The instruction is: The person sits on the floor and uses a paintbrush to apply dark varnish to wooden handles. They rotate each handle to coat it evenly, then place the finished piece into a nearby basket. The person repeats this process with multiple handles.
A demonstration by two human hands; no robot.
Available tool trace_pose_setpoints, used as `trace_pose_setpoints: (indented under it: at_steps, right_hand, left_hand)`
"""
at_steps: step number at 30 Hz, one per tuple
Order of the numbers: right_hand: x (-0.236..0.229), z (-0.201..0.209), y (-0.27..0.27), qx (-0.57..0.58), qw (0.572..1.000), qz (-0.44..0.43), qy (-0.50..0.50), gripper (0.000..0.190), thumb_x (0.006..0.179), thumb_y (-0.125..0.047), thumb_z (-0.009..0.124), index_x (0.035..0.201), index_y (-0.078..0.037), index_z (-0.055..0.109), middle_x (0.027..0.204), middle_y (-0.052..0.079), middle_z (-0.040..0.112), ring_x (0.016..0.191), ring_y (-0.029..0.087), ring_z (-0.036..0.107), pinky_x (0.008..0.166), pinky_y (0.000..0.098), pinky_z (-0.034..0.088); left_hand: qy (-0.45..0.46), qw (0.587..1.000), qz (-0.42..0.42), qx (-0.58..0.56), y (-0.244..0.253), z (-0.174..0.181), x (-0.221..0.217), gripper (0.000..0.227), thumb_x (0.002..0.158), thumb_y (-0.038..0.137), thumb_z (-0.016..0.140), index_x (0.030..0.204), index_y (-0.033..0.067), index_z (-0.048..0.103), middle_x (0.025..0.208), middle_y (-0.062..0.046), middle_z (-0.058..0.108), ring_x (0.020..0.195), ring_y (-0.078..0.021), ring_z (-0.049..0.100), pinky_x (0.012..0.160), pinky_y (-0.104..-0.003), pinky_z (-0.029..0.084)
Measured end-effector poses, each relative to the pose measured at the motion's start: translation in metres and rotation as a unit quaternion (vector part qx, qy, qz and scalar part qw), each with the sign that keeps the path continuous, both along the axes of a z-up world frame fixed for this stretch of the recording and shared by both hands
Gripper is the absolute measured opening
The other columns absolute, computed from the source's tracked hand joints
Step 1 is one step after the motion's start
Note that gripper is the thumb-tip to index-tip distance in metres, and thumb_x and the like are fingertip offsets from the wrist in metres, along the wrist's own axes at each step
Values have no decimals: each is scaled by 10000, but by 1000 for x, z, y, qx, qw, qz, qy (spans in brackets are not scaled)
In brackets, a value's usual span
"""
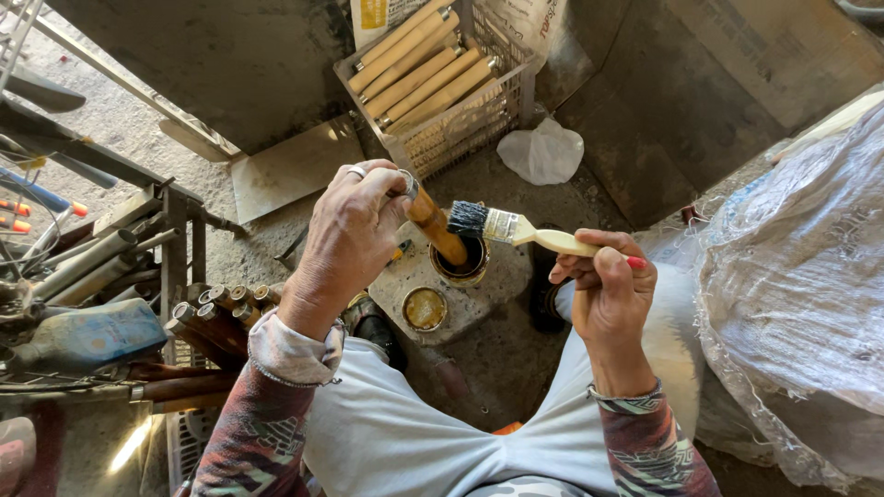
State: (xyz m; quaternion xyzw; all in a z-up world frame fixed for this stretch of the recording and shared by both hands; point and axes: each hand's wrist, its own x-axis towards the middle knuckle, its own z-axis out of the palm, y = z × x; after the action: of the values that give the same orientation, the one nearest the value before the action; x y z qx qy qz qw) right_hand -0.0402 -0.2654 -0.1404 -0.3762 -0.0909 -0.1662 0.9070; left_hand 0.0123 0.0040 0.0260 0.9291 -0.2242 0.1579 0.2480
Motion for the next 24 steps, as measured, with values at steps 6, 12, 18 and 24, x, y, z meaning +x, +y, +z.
trace_pose_setpoints:
  at_steps: [6, 12, 18, 24]
  right_hand:
    - [12, 1, 11, 31, 999, 23, -22, 270, 1080, -145, 607, 1206, 88, 664, 971, 212, 739, 805, 252, 738, 769, 371, 625]
    - [22, -22, 24, 61, 997, 51, 1, 257, 1088, -155, 614, 1192, 71, 676, 963, 189, 745, 812, 242, 740, 775, 374, 628]
    - [24, -57, 20, 17, 997, 37, 73, 268, 1049, -170, 642, 1165, 67, 687, 939, 182, 743, 772, 228, 726, 736, 354, 620]
    - [25, -80, 19, 0, 993, 30, 118, 259, 1021, -165, 642, 1139, 60, 692, 907, 163, 740, 725, 209, 710, 704, 316, 601]
  left_hand:
    - [-17, 999, -15, 31, -3, 0, 0, 231, 835, 19, 764, 1058, 20, 700, 1132, -94, 715, 1044, -322, 600, 928, -406, 505]
    - [-19, 999, -36, 6, -7, -2, 4, 174, 891, 24, 762, 1042, 6, 677, 1111, -139, 678, 1073, -337, 619, 928, -412, 511]
    - [-51, 997, -46, 22, -6, -4, 11, 132, 926, 26, 735, 1041, -2, 678, 1119, -152, 694, 1058, -320, 658, 928, -398, 546]
    - [-72, 996, -45, 24, -5, 7, 16, 136, 917, 26, 744, 1036, -12, 691, 1119, -165, 717, 1030, -328, 668, 903, -406, 545]
